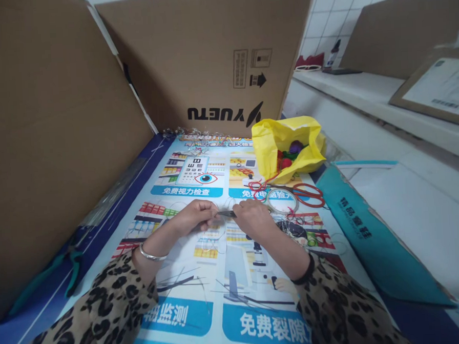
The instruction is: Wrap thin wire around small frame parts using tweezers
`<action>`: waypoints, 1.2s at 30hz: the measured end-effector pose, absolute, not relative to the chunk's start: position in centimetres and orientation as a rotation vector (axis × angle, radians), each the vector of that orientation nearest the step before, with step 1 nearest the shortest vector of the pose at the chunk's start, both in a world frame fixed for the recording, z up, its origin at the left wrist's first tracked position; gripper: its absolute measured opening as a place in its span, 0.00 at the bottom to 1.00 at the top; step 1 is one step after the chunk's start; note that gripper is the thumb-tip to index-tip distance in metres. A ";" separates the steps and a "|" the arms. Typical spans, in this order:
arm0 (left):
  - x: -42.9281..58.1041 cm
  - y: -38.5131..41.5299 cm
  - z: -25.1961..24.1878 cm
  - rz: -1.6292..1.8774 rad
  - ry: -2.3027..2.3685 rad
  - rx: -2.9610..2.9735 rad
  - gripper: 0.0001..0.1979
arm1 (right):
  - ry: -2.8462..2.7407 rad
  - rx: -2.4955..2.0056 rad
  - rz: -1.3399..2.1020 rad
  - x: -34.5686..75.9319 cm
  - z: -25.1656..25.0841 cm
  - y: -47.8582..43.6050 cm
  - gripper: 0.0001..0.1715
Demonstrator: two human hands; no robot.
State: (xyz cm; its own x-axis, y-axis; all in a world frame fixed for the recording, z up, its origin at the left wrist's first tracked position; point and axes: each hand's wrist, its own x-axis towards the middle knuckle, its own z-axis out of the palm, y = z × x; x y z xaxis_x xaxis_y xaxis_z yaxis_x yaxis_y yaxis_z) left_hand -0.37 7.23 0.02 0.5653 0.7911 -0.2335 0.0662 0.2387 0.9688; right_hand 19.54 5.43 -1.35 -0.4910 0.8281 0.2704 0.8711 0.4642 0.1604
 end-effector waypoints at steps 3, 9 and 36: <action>-0.3 7.3 -0.1 0.607 0.864 1.238 0.11 | -2.488 -1.563 -0.383 19.5 -1.2 5.4 0.09; -0.1 7.4 -0.6 0.676 0.907 1.225 0.14 | -2.342 -1.732 -0.253 20.1 -0.7 5.6 0.16; 2.0 5.9 -0.6 0.904 1.224 1.599 0.08 | -2.370 -1.696 -0.477 19.4 -0.6 4.8 0.11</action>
State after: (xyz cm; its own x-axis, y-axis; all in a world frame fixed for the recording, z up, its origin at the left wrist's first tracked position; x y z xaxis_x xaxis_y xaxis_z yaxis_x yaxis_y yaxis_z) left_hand 2.02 5.88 -0.60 0.2419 0.9699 0.0269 0.3111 -0.1038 0.9447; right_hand 19.39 4.83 -0.63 -0.3283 0.8835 0.3343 0.9440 0.2943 0.1493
